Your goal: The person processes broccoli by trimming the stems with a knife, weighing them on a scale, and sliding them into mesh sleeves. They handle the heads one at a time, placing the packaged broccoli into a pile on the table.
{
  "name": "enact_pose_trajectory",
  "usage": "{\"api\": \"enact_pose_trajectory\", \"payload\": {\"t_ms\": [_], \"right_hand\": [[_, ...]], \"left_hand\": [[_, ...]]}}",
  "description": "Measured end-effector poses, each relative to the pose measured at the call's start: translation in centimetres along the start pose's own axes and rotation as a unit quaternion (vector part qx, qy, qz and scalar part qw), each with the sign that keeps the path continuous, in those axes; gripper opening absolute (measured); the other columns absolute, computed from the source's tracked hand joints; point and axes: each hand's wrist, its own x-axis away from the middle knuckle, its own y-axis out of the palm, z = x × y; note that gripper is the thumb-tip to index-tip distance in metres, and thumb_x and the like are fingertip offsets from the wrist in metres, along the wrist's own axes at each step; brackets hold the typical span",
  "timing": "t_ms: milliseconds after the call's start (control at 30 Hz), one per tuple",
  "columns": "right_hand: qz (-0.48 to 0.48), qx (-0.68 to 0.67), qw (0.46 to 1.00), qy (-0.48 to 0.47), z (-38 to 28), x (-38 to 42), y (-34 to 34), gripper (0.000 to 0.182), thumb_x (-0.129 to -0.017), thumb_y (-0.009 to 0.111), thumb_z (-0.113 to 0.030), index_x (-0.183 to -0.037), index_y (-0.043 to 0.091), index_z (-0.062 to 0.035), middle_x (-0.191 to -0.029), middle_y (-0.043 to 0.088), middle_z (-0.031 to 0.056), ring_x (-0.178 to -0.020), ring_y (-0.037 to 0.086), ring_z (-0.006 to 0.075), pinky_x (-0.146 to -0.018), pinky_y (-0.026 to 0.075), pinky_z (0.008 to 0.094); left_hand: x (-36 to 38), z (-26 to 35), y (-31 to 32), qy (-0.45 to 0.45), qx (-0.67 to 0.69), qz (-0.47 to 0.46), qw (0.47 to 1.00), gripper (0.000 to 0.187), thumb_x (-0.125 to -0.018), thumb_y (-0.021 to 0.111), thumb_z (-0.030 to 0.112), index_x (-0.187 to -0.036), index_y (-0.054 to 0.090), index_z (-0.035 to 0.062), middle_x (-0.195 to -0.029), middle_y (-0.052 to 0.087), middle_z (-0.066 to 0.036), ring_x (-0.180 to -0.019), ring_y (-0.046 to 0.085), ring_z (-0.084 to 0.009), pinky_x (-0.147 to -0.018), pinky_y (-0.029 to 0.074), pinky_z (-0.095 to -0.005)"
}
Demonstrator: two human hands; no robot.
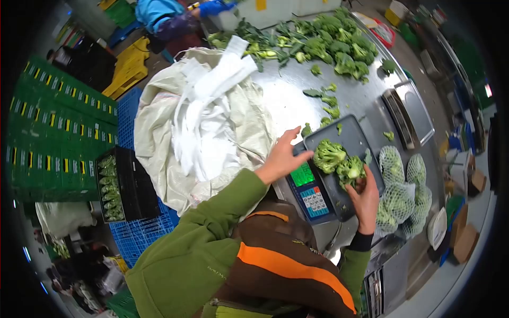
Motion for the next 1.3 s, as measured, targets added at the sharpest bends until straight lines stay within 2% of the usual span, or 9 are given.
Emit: {"api": "enact_pose_trajectory", "payload": {"t_ms": [200,467,567,633,833,933,1033,1133,1300], "right_hand": [[0.071,-0.068,0.995,-0.007,1.9,2.5,-0.9,0.046,-0.084,0.073,-0.006,-0.127,0.058,-0.0019,-0.085,0.059,0.0056,-0.071,0.055,0.0138,-0.067,0.048,0.028],[0.004,-0.078,0.996,-0.051,2.0,2.9,1.2,0.028,-0.088,0.068,-0.005,-0.115,0.065,0.0009,-0.089,0.064,0.0097,-0.078,0.059,0.017,-0.073,0.048,0.03],[-0.039,-0.058,0.995,-0.076,2.0,2.2,2.1,0.027,-0.089,0.067,-0.005,-0.115,0.065,0.0009,-0.092,0.064,0.0104,-0.08,0.06,0.0169,-0.076,0.049,0.0304],[-0.047,-0.098,0.992,-0.07,0.1,2.1,2.9,0.028,-0.088,0.067,-0.006,-0.115,0.064,0.0027,-0.095,0.064,0.0097,-0.083,0.06,0.0171,-0.078,0.048,0.0284],[-0.184,-0.56,0.807,-0.025,-9.2,2.5,3.7,0.034,-0.091,0.06,0.0,-0.125,0.055,0.0046,-0.111,0.061,0.0067,-0.096,0.058,0.0123,-0.085,0.047,0.0258],[-0.066,-0.468,0.881,-0.016,-10.1,2.7,4.1,0.02,-0.09,0.062,0.001,-0.11,0.058,0.0026,-0.11,0.061,0.0068,-0.096,0.058,0.0141,-0.088,0.046,0.0281],[-0.033,-0.475,0.879,0.007,-8.2,2.7,3.8,0.018,-0.089,0.064,0.002,-0.106,0.058,0.002,-0.109,0.062,0.0068,-0.096,0.058,0.0142,-0.088,0.046,0.0281],[-0.004,-0.482,0.876,0.007,-7.5,3.3,4.3,0.018,-0.088,0.065,0.002,-0.104,0.059,0.002,-0.108,0.062,0.0073,-0.095,0.058,0.0144,-0.087,0.046,0.0281],[0.034,-0.464,0.883,-0.058,-7.2,3.4,5.8,0.01,-0.087,0.063,0.003,-0.097,0.062,0.0023,-0.102,0.06,0.0059,-0.092,0.056,0.0146,-0.085,0.046,0.028]], "left_hand": [[-1.6,-2.6,-16.2,0.151,-0.353,0.367,0.847,0.04,-0.071,0.079,0.011,-0.107,0.062,0.0025,-0.101,0.063,-0.013,-0.089,0.059,-0.0339,-0.081,0.048,-0.041],[2.4,-8.1,-21.5,-0.118,-0.239,0.255,0.929,0.016,-0.073,0.075,0.013,-0.085,0.074,0.0023,-0.082,0.07,-0.014,-0.076,0.066,-0.0319,-0.072,0.052,-0.0432],[3.1,-4.9,-20.1,-0.092,-0.165,0.335,0.923,0.017,-0.072,0.072,0.007,-0.089,0.072,0.0052,-0.088,0.069,-0.012,-0.085,0.066,-0.0328,-0.075,0.051,-0.0402],[3.5,-1.1,-19.0,0.144,-0.304,0.451,0.827,0.022,-0.07,0.071,0.004,-0.092,0.068,0.0063,-0.095,0.067,-0.01,-0.091,0.063,-0.0319,-0.081,0.049,-0.0391],[4.9,5.4,-8.0,0.402,-0.117,0.149,0.896,0.03,-0.071,0.071,0.001,-0.098,0.06,0.0067,-0.108,0.062,-0.009,-0.1,0.06,-0.03,-0.084,0.048,-0.0401],[5.6,5.7,-4.5,0.428,-0.076,0.076,0.897,0.03,-0.072,0.071,0.003,-0.1,0.06,0.0052,-0.108,0.061,-0.009,-0.099,0.06,-0.0302,-0.084,0.048,-0.0394],[5.6,6.8,-3.9,0.398,-0.057,0.028,0.915,0.036,-0.076,0.074,0.01,-0.108,0.058,0.0034,-0.111,0.059,-0.011,-0.102,0.058,-0.0308,-0.087,0.048,-0.0386],[6.6,9.0,-3.3,0.15,0.169,-0.108,0.968,0.056,-0.083,0.078,0.024,-0.125,0.049,0.0016,-0.12,0.052,-0.013,-0.111,0.054,-0.0259,-0.095,0.045,-0.0362],[6.9,9.1,0.3,0.061,0.317,-0.06,0.944,0.054,-0.087,0.075,0.02,-0.126,0.043,0.0009,-0.115,0.05,-0.008,-0.111,0.052,-0.0163,-0.094,0.046,-0.0336]]}}
